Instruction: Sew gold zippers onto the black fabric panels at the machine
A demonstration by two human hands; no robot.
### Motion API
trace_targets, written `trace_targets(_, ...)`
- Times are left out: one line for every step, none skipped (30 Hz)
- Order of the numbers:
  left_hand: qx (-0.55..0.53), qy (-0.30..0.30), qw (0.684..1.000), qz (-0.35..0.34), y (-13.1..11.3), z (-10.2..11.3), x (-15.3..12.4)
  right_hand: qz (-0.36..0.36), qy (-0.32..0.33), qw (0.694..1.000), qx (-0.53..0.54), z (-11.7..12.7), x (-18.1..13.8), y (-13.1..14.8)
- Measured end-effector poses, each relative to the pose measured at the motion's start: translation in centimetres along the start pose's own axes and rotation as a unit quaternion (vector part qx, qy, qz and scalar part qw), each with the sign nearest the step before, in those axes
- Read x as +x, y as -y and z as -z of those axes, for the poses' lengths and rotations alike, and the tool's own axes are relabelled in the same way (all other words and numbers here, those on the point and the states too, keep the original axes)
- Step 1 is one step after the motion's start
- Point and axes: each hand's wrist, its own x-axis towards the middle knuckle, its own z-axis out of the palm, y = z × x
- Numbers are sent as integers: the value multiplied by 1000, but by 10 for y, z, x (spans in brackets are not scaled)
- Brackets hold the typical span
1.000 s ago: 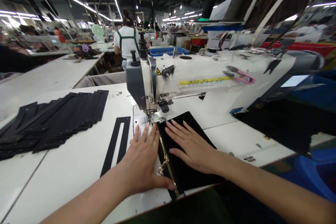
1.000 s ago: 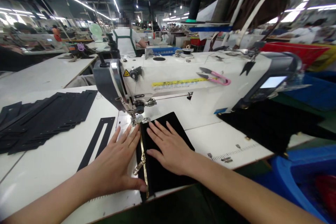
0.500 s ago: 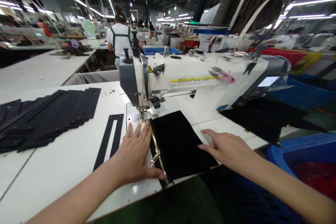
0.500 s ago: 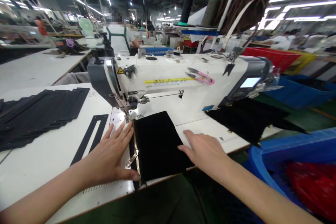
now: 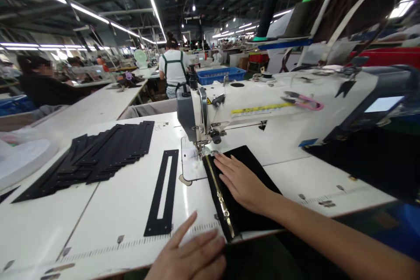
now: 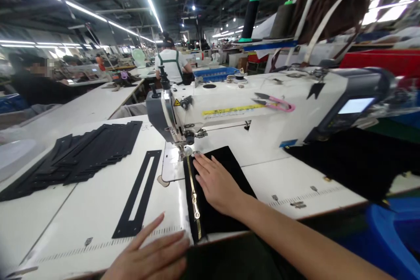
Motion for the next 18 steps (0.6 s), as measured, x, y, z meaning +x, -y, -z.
trace_targets(32,-12,998,55,5,6,-9,7,0,1000,1,1,-1,0)
trace_targets(72,-17,989,125,10,13,-16,14,0,1000,-1,2,-1,1)
trace_targets(110,-12,976,185,16,21,-23,18,2,1000,-5,4,0,3)
trace_targets(139,0,966,219,20,27,-29,19,3,1000,-11,5,0,5)
trace_targets(156,22,960,231,24,32,-34,19,6,1000,-17,6,2,6)
trace_targets(164,45,960,223,25,34,-40,18,8,1000,-21,7,3,8)
trace_targets(168,60,963,203,25,33,-45,16,9,1000,-23,8,4,9)
trace_targets(171,69,966,184,25,31,-50,14,6,1000,-22,9,6,9)
trace_targets(176,61,969,161,24,27,-54,14,-1,1000,-18,9,7,10)
trace_targets(179,57,971,149,23,23,-58,17,-8,1000,-14,9,8,10)
trace_targets(178,56,971,151,23,19,-61,24,-16,1000,-8,9,8,10)
trace_targets(172,56,970,165,23,16,-62,31,-19,999,-3,9,9,10)
trace_targets(162,58,968,181,24,15,-62,38,-18,999,1,10,9,11)
trace_targets(149,57,968,195,26,15,-60,42,-12,999,3,10,10,12)
trace_targets(135,50,969,201,29,16,-57,43,-4,999,4,11,11,13)
trace_targets(121,41,972,199,32,19,-52,39,3,999,2,13,12,15)
trace_targets(107,38,973,199,35,21,-47,33,9,999,-3,14,14,17)
trace_targets(95,38,974,204,38,24,-41,27,13,1000,-8,15,16,19)
